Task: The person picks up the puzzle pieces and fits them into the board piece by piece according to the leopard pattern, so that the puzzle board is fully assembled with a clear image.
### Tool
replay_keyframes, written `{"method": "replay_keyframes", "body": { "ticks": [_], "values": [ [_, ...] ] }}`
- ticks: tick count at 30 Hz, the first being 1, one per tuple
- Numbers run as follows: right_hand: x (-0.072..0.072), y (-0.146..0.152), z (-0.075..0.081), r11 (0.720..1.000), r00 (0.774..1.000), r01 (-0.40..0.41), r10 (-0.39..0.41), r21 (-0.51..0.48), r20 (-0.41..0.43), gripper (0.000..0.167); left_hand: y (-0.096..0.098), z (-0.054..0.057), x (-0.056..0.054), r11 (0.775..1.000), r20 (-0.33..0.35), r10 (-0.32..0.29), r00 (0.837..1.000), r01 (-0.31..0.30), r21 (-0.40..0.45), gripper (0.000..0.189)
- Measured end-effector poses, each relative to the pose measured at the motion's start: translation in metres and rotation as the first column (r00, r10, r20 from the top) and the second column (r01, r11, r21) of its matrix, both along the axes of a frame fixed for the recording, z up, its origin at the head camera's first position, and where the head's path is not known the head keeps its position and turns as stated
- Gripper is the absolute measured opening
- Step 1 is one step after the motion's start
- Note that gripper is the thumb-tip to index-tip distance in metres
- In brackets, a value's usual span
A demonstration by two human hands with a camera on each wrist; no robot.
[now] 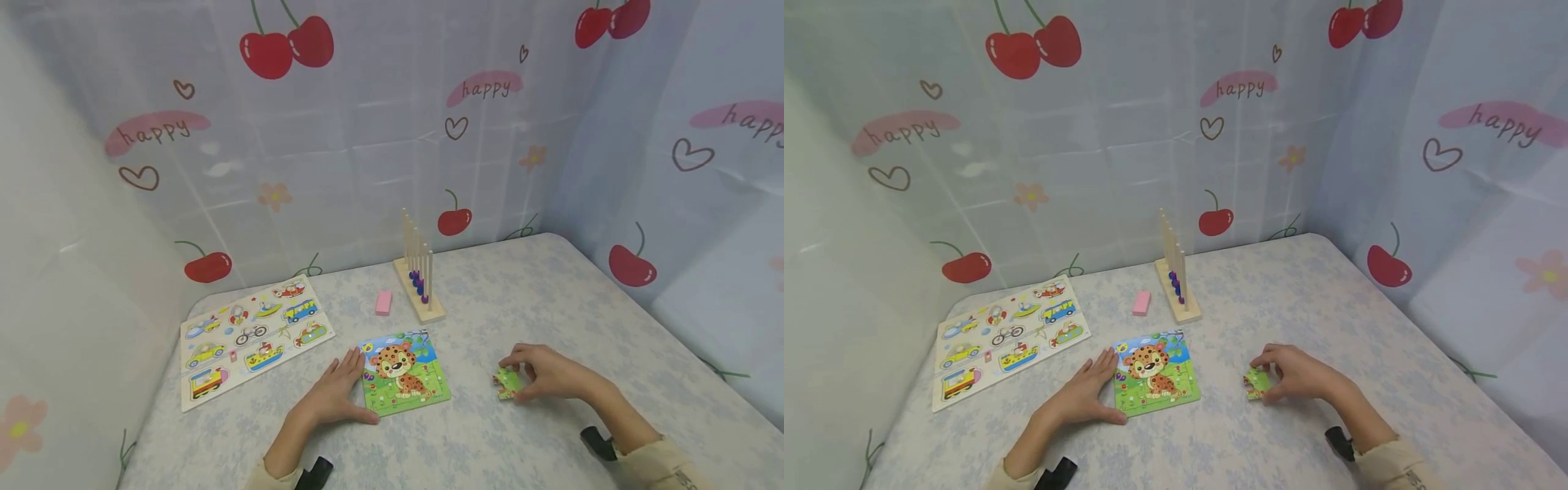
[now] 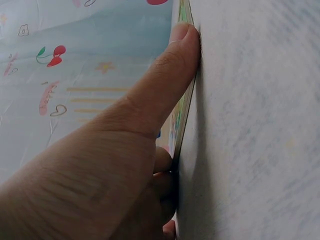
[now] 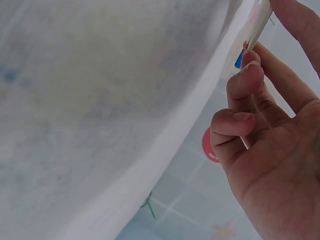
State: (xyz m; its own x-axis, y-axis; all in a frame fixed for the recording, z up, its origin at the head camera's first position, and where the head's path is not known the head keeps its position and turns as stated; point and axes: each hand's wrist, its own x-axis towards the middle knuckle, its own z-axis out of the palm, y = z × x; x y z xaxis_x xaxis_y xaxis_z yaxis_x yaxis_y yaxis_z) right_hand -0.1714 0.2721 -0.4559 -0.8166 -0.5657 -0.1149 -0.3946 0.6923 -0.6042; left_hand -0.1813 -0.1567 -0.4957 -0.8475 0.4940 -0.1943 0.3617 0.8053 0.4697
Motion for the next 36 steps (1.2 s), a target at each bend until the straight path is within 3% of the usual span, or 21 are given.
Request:
{"method": "replay_keyframes", "body": {
  "ticks": [23, 30, 36],
  "values": [
    [-0.015, -0.065, 0.009, 0.998, 0.998, -0.026, 0.029, 0.063, -0.058, 0.053, 0.000, -0.002, -0.001, 1.000, 0.020, -0.013, 1.000, 0.013, 0.007, 0.123],
    [-0.019, -0.088, 0.004, 0.995, 0.990, -0.083, 0.089, 0.055, -0.112, 0.051, -0.001, 0.000, 0.000, 1.000, 0.029, -0.007, 1.000, 0.007, 0.021, 0.122],
    [-0.022, -0.105, -0.001, 0.992, 0.988, -0.113, 0.118, 0.052, -0.095, 0.048, 0.000, 0.000, 0.001, 1.000, 0.022, -0.013, 1.000, 0.013, 0.011, 0.122]
  ]
}}
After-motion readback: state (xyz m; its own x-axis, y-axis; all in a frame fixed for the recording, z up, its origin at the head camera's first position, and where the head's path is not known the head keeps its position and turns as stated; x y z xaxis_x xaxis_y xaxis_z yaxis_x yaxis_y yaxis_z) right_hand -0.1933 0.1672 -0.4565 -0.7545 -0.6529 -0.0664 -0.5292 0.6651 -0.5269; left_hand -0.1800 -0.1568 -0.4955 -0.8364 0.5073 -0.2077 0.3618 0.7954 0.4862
